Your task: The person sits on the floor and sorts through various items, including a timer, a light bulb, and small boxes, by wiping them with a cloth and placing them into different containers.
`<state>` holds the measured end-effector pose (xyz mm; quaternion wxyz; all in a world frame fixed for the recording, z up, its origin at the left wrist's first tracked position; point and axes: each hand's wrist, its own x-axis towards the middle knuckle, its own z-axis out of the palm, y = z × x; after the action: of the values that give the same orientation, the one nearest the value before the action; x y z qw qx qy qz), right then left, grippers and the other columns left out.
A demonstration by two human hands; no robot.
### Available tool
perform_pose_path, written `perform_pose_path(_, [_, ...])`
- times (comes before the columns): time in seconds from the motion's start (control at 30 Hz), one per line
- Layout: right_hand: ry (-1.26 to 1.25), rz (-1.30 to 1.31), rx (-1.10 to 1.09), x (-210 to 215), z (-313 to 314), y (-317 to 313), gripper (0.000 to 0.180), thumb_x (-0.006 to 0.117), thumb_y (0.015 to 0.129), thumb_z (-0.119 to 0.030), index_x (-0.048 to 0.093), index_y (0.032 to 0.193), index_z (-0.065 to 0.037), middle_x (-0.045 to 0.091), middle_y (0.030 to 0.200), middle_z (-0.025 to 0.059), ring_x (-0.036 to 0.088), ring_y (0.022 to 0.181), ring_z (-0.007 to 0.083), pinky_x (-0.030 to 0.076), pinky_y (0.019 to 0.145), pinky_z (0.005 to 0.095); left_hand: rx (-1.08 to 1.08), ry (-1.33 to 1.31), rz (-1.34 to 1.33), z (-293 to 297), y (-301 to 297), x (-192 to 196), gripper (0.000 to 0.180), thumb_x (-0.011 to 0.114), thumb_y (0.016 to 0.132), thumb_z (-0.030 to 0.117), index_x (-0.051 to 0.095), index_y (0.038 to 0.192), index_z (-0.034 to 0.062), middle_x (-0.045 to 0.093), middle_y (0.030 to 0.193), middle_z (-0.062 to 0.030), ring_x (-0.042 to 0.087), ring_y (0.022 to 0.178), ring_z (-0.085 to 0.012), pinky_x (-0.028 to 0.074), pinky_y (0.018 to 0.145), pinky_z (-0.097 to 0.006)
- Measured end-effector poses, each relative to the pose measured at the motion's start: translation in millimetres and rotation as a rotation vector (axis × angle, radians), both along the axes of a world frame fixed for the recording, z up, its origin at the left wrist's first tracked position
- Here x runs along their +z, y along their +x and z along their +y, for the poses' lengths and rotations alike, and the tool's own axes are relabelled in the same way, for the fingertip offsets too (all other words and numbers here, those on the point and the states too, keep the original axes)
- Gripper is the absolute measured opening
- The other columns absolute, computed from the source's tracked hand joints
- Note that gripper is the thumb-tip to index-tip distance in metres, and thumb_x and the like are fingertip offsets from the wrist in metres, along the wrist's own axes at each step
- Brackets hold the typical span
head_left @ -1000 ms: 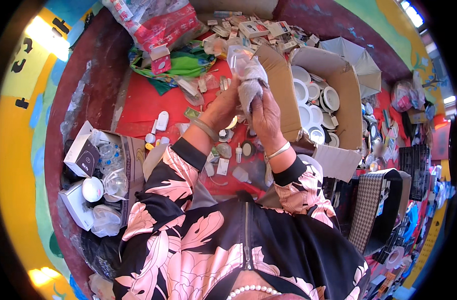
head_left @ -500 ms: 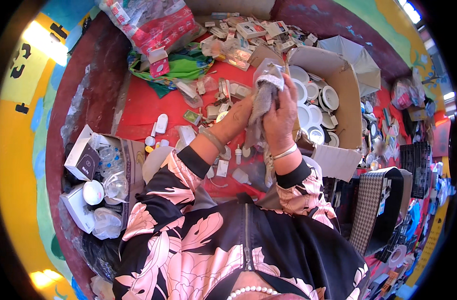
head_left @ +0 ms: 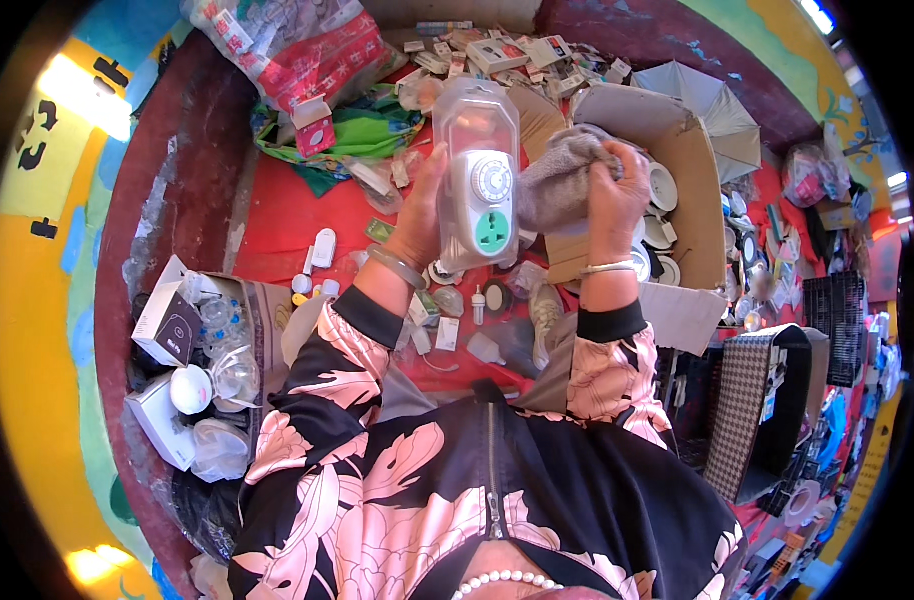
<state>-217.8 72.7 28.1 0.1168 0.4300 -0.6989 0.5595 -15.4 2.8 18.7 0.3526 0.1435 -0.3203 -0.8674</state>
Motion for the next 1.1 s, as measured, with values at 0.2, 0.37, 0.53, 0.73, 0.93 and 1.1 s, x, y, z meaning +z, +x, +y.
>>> perform_pose_path(0.2, [-0.122,-0.167,0.312,1,-6,28,0.022,0.060,0.069,0.002,0.063,0.089,-0.006,0.060,0.091,0.0095,0.059,0.085,0.0251,0.047,0.077,0.0308,-0.061,-0.204,-0.159,6,-6,-6,0.058,0.036,0.094,0.048,0.045,0.128,0.0023,0.056,0.116,-0.0092,0.056,0.102,-0.0172,0.045,0.089,-0.031])
perform_pose_path(0.37, [0.048,-0.097,0.459,8,-2,53,0.022,0.059,0.068,0.004,0.064,0.088,-0.005,0.062,0.089,0.0086,0.060,0.086,0.0218,0.047,0.076,0.0294,-0.140,-0.411,-0.418,9,-10,-12,0.053,0.032,0.096,0.046,0.049,0.122,0.0030,0.058,0.109,-0.0048,0.055,0.098,-0.0126,0.044,0.088,-0.029])
perform_pose_path(0.53, [0.135,-0.091,0.722,28,7,47,0.025,0.056,0.067,0.008,0.064,0.087,-0.004,0.062,0.089,0.0084,0.060,0.085,0.0225,0.047,0.076,0.0294,-0.163,-0.394,-0.436,6,-12,-8,0.054,0.032,0.096,0.047,0.047,0.125,0.0041,0.056,0.113,-0.0042,0.053,0.100,-0.0111,0.042,0.090,-0.028])
perform_pose_path(0.73, [0.117,0.047,0.764,25,5,31,0.024,0.055,0.066,0.012,0.065,0.083,-0.001,0.062,0.087,0.0073,0.059,0.087,0.0207,0.046,0.078,0.0283,-0.185,-0.363,-0.290,0,-10,-18,0.053,0.033,0.096,0.045,0.042,0.130,0.0058,0.053,0.117,-0.0042,0.053,0.101,-0.0120,0.043,0.089,-0.028])
perform_pose_path(0.93, [0.105,0.259,0.533,19,5,33,0.026,0.053,0.062,0.010,0.066,0.081,-0.003,0.063,0.085,0.0107,0.059,0.087,0.0285,0.046,0.078,0.0338,-0.193,-0.313,-0.281,-1,-3,-12,0.053,0.033,0.096,0.046,0.041,0.131,0.0077,0.053,0.117,-0.0041,0.054,0.102,-0.0132,0.044,0.088,-0.029])
perform_pose_path(1.1, [0.067,0.063,0.718,25,7,44,0.025,0.054,0.062,0.009,0.066,0.080,-0.003,0.064,0.085,0.0102,0.059,0.085,0.0279,0.047,0.077,0.0339,-0.208,-0.386,-0.360,1,-7,-15,0.052,0.033,0.096,0.047,0.040,0.132,0.0094,0.054,0.117,-0.0048,0.054,0.102,-0.0135,0.044,0.088,-0.029])
